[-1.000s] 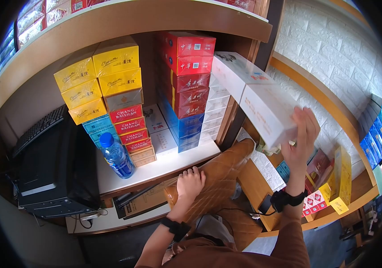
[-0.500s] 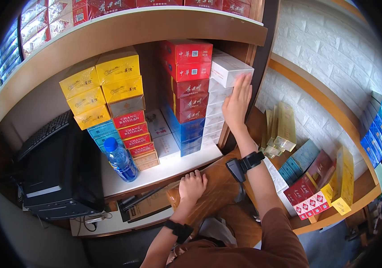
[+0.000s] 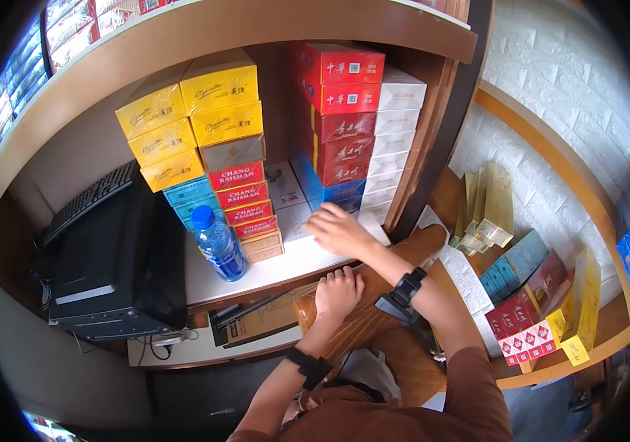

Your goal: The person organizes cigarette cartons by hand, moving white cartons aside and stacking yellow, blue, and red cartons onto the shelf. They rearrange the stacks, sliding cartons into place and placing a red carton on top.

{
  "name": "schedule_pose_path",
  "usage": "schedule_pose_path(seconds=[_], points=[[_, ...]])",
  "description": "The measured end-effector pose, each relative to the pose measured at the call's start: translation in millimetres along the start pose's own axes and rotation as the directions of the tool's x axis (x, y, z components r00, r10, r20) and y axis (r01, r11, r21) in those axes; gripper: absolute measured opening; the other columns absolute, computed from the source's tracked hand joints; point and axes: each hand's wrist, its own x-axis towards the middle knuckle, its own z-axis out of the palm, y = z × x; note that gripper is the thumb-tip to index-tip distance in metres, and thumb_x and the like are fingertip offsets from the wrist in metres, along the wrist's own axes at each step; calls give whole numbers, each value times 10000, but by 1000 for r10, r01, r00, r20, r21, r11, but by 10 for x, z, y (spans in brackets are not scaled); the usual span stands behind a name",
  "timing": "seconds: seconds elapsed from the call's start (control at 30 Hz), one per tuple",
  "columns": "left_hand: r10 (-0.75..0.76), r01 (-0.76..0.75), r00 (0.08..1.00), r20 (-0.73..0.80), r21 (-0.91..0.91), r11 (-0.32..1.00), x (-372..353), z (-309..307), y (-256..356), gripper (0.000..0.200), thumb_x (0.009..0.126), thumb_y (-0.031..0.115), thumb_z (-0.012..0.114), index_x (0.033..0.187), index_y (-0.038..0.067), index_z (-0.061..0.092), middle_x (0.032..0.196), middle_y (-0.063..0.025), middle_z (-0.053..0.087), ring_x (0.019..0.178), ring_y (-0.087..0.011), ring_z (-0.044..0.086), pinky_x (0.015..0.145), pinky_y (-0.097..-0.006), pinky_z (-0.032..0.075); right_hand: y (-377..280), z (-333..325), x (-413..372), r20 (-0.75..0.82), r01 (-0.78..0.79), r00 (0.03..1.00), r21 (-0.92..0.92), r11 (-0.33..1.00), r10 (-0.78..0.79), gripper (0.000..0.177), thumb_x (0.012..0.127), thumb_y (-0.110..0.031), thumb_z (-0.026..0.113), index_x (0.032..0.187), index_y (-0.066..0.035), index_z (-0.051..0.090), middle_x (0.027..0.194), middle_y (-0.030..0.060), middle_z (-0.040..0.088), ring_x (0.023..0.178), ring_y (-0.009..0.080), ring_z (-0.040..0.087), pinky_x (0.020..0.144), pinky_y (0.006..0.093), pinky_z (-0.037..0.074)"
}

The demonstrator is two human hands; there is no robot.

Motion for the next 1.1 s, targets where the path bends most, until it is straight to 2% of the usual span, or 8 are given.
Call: schedule_pose_path(seconds=[0.23, 0.6, 0.67, 0.73, 0.77, 0.9, 0.97, 1.1], points=[[4, -4, 1000, 20, 20, 1000, -1, 21, -6, 303, 857, 322, 488, 762, 48, 576, 628, -98, 597, 575, -240, 612, 552, -336, 485, -10, 828, 37, 353, 117, 933, -485, 867, 72, 781, 765, -552, 505, 1339, -44, 355, 1355, 183, 400, 1319, 273, 293, 1125, 406, 55], [-185, 219, 971, 153, -244, 945, 68, -41, -113, 213, 831, 213, 522, 857, 10, 582, 692, -131, 622, 661, -269, 636, 666, -342, 516, 43, 952, -45, 61, -22, 996, -497, 867, 60, 632, 734, -515, 564, 1212, -109, 492, 1333, 181, 426, 1357, 284, 210, 1091, 483, 73], [-600, 525, 775, 196, -728, 441, 129, -62, -256, 216, 839, 207, 510, 921, 12, 553, 861, -156, 608, 805, -273, 626, 775, -362, 504, 77, 789, -12, -135, -72, 991, -509, 858, 3, 589, 740, -496, 567, 1190, -119, 517, 1327, 153, 441, 1346, 259, 245, 1069, 488, 148], [-603, 490, 546, 582, -805, -334, 280, -57, -456, 259, 830, 185, 517, 1033, 28, 484, 1065, -146, 515, 1023, -281, 539, 878, -405, 452, 98, 631, 31, -153, -123, 986, -438, 891, 61, 560, 752, -491, 558, 1177, -127, 526, 1316, 120, 458, 1337, 227, 267, 1047, 486, 196], [-417, 354, 600, 683, -694, -627, 296, 49, -646, 344, 824, 201, 549, 1103, 61, 404, 1160, -112, 411, 1134, -299, 437, 950, -449, 386, 106, 599, 53, -176, -153, 981, -441, 885, 82, 545, 764, -489, 545, 1172, -128, 530, 1308, 108, 466, 1333, 221, 276, 1037, 489, 211], [-421, 103, 753, 505, -723, -683, 648, 204, -968, 421, 804, 327, 600, 1110, 90, 434, 1134, -81, 435, 1106, -221, 441, 990, -386, 346, 81, 550, 58, -183, -178, 978, -446, 877, 105, 437, 808, -388, 537, 1153, -120, 545, 1275, 76, 498, 1319, 199, 305, 1019, 498, 241], [-456, 134, 562, 690, -620, -773, 802, 176, -984, 587, 796, 398, 604, 1232, 64, 399, 1149, -28, 464, 1062, -150, 447, 939, -312, 354, 95, 562, 41, -170, -144, 983, -445, 884, 75, 431, 795, -298, 571, 1173, -94, 535, 1246, 70, 516, 1313, 197, 316, 1032, 493, 239], [-536, 269, 563, 630, -752, -602, 801, -10, -805, 626, 759, 507, 618, 1220, 115, 460, 1209, -31, 470, 1031, -154, 460, 864, -319, 361, -50, 294, 34, -78, -217, 974, -85, 972, 211, 632, 721, -326, 678, 1241, -38, 462, 1285, 80, 468, 1308, 206, 319, 1040, 520, 186]])
